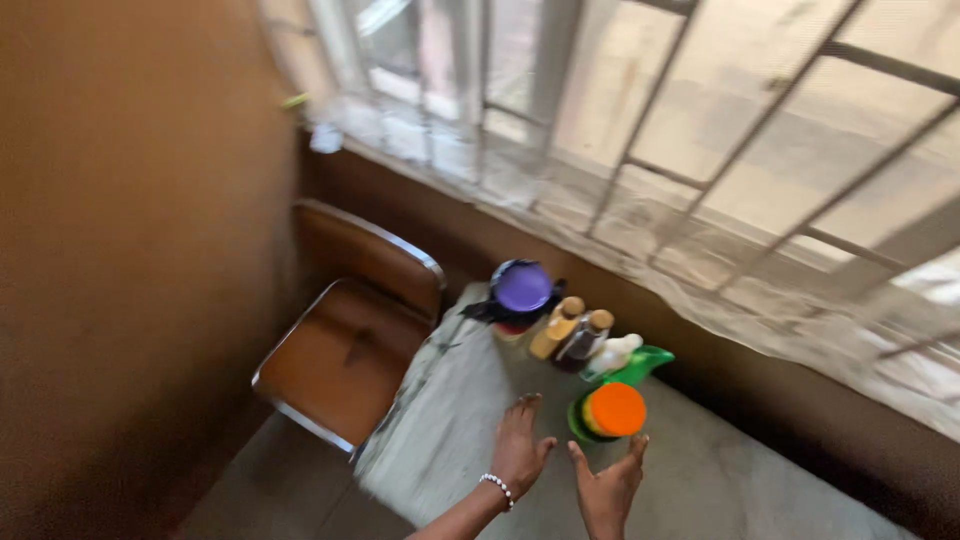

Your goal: Organizing various toiletry and cosmetic bottles from the floor onto a table.

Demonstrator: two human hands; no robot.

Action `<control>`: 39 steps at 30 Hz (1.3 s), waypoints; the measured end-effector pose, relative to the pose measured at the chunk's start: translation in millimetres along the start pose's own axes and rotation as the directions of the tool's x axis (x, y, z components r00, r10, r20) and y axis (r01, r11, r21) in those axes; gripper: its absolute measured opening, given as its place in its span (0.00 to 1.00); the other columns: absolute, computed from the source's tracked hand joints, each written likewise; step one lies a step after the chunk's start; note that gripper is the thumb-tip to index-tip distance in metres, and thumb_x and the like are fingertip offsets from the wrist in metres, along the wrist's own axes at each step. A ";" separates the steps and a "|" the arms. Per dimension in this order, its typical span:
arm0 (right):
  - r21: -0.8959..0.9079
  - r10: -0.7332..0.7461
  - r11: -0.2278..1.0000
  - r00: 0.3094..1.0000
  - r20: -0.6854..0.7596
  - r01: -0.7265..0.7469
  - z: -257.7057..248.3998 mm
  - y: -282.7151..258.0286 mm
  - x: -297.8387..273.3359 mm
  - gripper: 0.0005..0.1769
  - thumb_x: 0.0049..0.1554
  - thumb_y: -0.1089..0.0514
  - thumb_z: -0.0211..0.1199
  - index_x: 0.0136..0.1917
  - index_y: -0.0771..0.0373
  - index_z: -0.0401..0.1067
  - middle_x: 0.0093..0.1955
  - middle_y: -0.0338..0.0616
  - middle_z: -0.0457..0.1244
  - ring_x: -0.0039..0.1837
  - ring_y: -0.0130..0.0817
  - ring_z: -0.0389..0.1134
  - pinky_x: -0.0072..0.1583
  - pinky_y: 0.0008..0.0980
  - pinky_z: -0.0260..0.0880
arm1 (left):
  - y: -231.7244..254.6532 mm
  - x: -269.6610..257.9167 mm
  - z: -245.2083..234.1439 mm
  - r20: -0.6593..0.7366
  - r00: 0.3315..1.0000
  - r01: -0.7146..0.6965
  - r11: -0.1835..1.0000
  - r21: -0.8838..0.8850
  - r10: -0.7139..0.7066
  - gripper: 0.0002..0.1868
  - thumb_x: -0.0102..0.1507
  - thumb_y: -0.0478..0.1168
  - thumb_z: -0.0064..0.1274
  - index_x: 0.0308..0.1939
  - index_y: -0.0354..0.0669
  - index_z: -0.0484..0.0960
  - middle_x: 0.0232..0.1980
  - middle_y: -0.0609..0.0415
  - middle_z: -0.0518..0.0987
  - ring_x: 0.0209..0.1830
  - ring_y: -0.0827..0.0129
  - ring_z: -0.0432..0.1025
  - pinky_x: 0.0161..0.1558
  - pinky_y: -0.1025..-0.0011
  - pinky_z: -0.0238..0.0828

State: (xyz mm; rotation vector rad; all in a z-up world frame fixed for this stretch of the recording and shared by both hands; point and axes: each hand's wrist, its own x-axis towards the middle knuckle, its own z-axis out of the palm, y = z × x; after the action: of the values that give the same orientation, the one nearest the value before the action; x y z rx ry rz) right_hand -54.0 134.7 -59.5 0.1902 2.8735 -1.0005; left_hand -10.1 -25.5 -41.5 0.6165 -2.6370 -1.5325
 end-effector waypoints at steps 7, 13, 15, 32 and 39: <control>-0.281 -0.013 0.956 0.975 0.224 0.078 40.7 48.7 -21.1 0.68 0.52 0.22 0.59 0.82 0.70 0.36 0.85 0.60 0.36 0.85 0.55 0.33 0.80 0.52 0.35 | -30.2 -65.5 -15.0 -0.107 0.980 0.189 0.960 0.206 -0.170 0.36 0.70 0.46 0.48 0.79 0.45 0.52 0.82 0.49 0.52 0.83 0.56 0.42 0.76 0.50 0.37; -0.317 -0.210 0.892 0.917 0.340 0.322 43.9 46.4 -41.8 0.63 0.55 0.20 0.51 0.82 0.66 0.35 0.86 0.55 0.31 0.86 0.51 0.27 0.77 0.60 0.28 | 2.8 -118.3 -42.6 -0.161 0.949 0.301 0.929 0.216 -0.270 0.37 0.69 0.51 0.49 0.78 0.48 0.53 0.84 0.50 0.45 0.85 0.60 0.34 0.77 0.46 0.27; -0.322 -0.247 0.871 0.897 0.365 0.371 44.8 47.1 -48.7 0.62 0.55 0.20 0.50 0.82 0.65 0.35 0.86 0.53 0.31 0.86 0.49 0.26 0.77 0.60 0.28 | 5.9 -131.8 -48.5 -0.196 0.935 0.332 0.923 0.197 -0.294 0.38 0.68 0.51 0.49 0.78 0.48 0.53 0.84 0.50 0.43 0.85 0.60 0.33 0.77 0.46 0.27; -0.197 -0.524 0.696 0.675 0.519 0.691 127.1 -2.1 -121.2 0.61 0.52 0.19 0.50 0.82 0.61 0.42 0.87 0.48 0.34 0.87 0.42 0.26 0.77 0.62 0.26 | -46.8 -244.4 -114.6 -0.449 0.727 0.581 0.814 0.001 -0.519 0.40 0.70 0.55 0.44 0.80 0.43 0.48 0.85 0.48 0.39 0.85 0.59 0.30 0.78 0.47 0.24; -0.249 -0.552 0.601 0.620 0.558 0.759 169.4 -34.2 -165.9 0.62 0.52 0.17 0.50 0.82 0.61 0.43 0.86 0.50 0.35 0.86 0.43 0.26 0.77 0.61 0.26 | -81.5 -296.6 -142.9 -0.596 0.622 0.595 0.801 -0.062 -0.508 0.41 0.70 0.55 0.45 0.81 0.45 0.47 0.86 0.49 0.37 0.85 0.58 0.31 0.77 0.47 0.26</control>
State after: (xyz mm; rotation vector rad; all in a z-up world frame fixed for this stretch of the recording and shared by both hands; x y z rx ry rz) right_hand 112.7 -11.8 -149.6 -1.1116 2.6307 -0.2644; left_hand 320.7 -75.6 13.9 1.7374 -2.1471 -0.9583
